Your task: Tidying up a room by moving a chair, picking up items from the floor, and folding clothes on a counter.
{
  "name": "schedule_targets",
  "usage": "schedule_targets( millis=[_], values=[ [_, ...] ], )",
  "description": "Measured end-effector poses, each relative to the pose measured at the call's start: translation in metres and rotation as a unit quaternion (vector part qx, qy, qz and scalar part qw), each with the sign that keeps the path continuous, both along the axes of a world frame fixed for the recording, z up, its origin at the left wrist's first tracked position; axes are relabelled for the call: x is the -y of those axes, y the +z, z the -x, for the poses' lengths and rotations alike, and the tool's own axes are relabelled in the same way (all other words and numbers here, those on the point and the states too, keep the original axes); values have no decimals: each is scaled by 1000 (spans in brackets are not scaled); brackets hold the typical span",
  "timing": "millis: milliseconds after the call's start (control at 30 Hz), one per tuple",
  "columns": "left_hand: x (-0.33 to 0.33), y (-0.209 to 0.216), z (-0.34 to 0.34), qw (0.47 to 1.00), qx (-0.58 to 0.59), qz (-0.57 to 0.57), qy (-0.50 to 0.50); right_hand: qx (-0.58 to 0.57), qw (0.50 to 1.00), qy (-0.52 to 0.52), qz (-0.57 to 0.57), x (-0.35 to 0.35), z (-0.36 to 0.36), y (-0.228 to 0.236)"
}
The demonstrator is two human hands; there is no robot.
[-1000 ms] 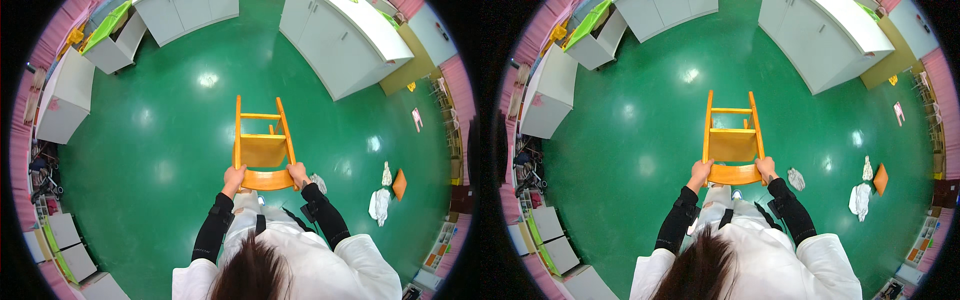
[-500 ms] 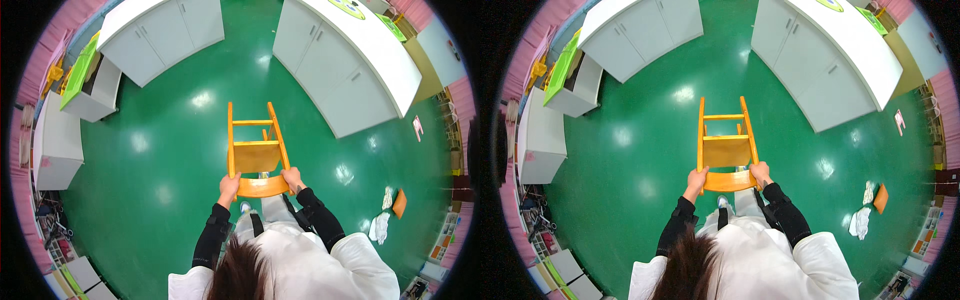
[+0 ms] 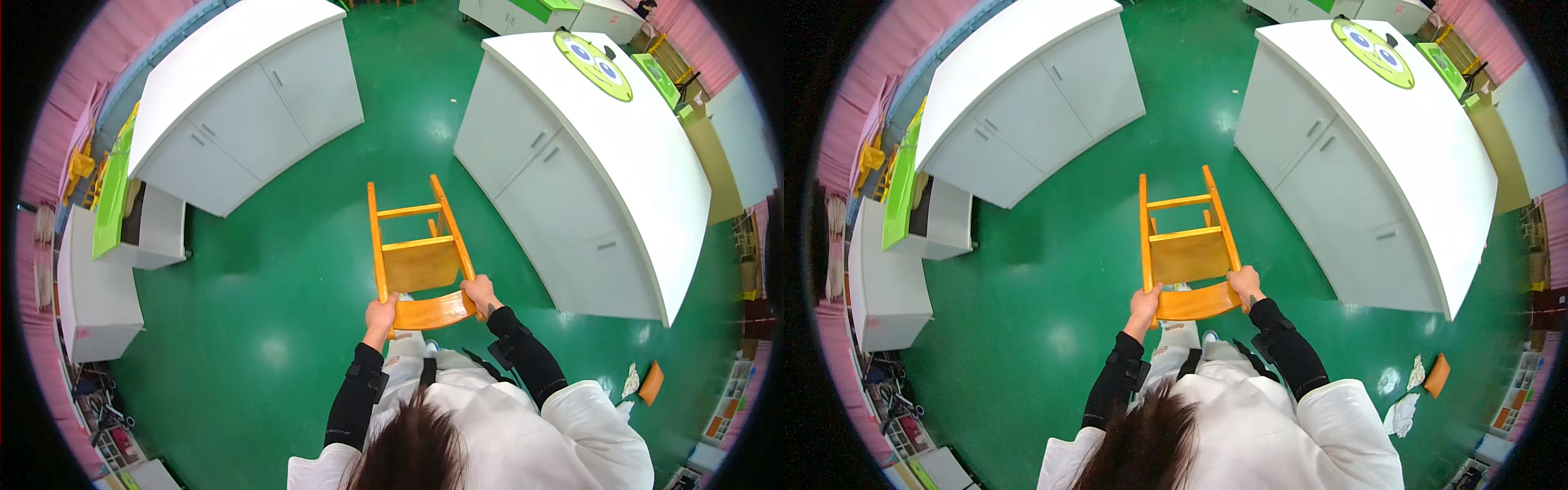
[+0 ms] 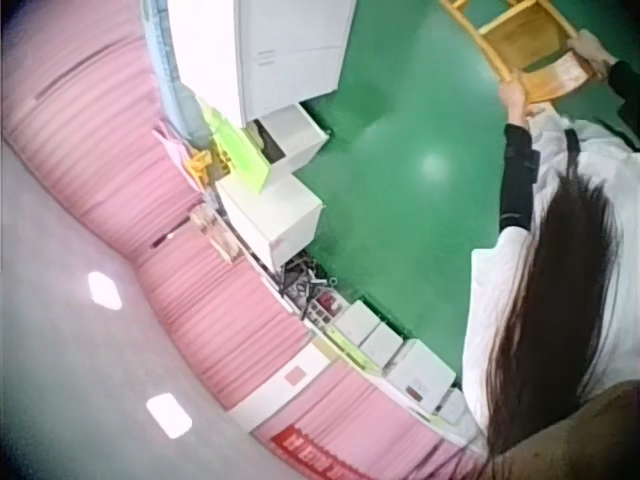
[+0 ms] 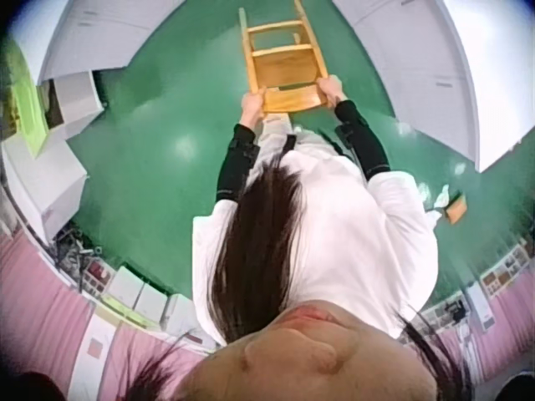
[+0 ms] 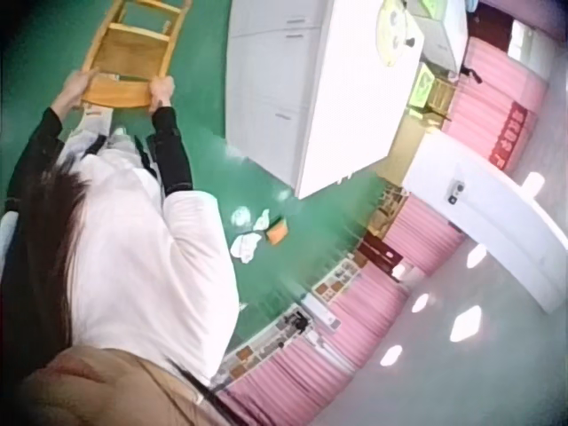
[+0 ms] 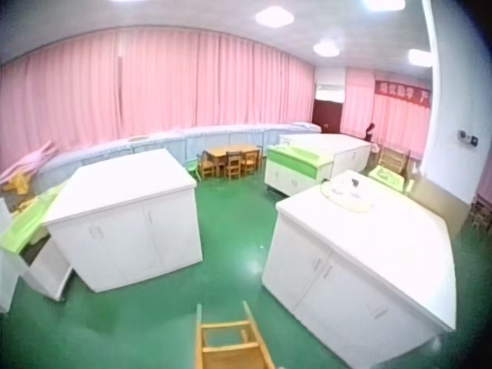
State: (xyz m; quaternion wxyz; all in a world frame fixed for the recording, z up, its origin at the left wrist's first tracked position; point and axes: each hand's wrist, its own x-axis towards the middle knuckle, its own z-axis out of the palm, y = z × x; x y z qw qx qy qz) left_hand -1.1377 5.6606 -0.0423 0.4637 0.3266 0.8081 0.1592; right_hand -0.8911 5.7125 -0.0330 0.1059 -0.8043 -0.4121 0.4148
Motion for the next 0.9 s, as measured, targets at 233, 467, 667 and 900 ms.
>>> schedule_targets(
  millis=[233,467,667,900],
  values=[
    [-246,-12,22,999,27,-12,-44,-60,994,-89,1,-214,15,-11],
    [-444,-26,49,998,48,-32,-15,-21,998,-54,23,-422,48,12],
    [-630,-16,41,998,-4,-22,-58,-139,983,-116,19,-591,33,-35],
    [-825,-6,35,996,-26,-10,-85,-156,975,-154,25,-774,22,-46]
  ],
)
